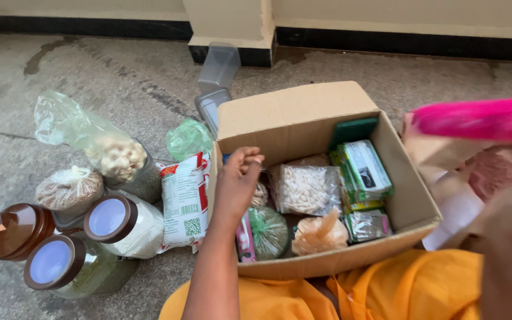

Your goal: The person packs various grocery and household items into a cardboard box. They place bags of grains, a green sponge, a pink bottle, a toothbrush, and packets of spices into the box, arranging them to fit.

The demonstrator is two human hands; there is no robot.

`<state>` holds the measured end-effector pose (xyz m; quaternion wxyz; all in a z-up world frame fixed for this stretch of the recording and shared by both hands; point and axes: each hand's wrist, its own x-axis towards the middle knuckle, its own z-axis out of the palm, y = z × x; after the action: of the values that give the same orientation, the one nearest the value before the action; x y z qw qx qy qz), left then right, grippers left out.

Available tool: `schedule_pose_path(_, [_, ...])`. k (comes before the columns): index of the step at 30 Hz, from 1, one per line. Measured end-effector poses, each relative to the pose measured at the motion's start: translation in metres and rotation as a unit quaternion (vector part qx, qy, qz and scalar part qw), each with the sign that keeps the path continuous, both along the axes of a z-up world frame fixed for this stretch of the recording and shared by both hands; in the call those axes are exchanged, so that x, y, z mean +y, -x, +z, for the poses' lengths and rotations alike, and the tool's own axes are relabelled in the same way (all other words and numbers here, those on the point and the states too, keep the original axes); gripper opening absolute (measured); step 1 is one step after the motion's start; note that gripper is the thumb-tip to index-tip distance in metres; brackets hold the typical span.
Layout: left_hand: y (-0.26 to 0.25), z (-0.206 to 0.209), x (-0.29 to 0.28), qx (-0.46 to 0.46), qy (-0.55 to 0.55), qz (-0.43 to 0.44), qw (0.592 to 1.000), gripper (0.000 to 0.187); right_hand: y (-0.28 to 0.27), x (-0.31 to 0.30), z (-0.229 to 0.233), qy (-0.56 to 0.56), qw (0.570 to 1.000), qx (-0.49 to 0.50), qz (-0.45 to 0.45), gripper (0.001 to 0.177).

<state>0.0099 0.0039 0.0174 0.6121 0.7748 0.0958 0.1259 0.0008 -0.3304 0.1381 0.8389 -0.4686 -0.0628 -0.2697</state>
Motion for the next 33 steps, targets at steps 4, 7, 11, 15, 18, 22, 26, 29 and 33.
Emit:
schedule_pose_path(4, [0.018, 0.033, -0.006, -0.2, -0.184, -0.187, 0.944, 0.086, -0.012, 0.062, -0.025, 0.0, 0.992, 0.101, 0.07, 0.046])
schedule_pose_path(7, [0.021, 0.052, -0.03, -0.09, -0.228, -0.226, 0.943, 0.105, -0.004, 0.096, -0.062, 0.109, 0.97, 0.181, 0.123, 0.047])
schedule_pose_path(11, [0.02, 0.061, -0.03, 0.043, -0.053, -0.238, 0.969, 0.082, 0.007, 0.114, -0.088, 0.249, 0.922, 0.108, 0.276, 0.054])
schedule_pose_path(15, [0.017, 0.058, -0.02, 0.08, -0.054, -0.14, 0.985, 0.074, -0.011, 0.104, -0.084, 0.338, 0.903, 0.148, 0.221, 0.057])
schedule_pose_path(18, [0.009, 0.051, -0.013, 0.055, 0.007, -0.06, 0.997, 0.065, -0.022, 0.105, -0.079, 0.352, 0.89, 0.186, 0.223, 0.053])
schedule_pose_path(22, [0.004, 0.045, -0.006, -0.032, 0.129, 0.022, 0.991, 0.061, -0.025, 0.116, -0.073, 0.467, 0.83, 0.243, 0.185, 0.046])
schedule_pose_path(26, [0.005, 0.043, 0.0, 0.01, 0.242, 0.072, 0.968, 0.041, -0.02, 0.124, -0.066, 0.534, 0.803, 0.212, 0.16, 0.035])
schedule_pose_path(29, [-0.001, 0.044, 0.006, -0.028, 0.236, 0.079, 0.968, 0.036, -0.018, 0.126, -0.06, 0.591, 0.748, 0.259, 0.155, 0.032])
schedule_pose_path(33, [0.0, 0.046, 0.009, -0.061, 0.281, 0.073, 0.955, 0.033, -0.013, 0.136, -0.058, 0.627, 0.714, 0.237, 0.201, 0.031])
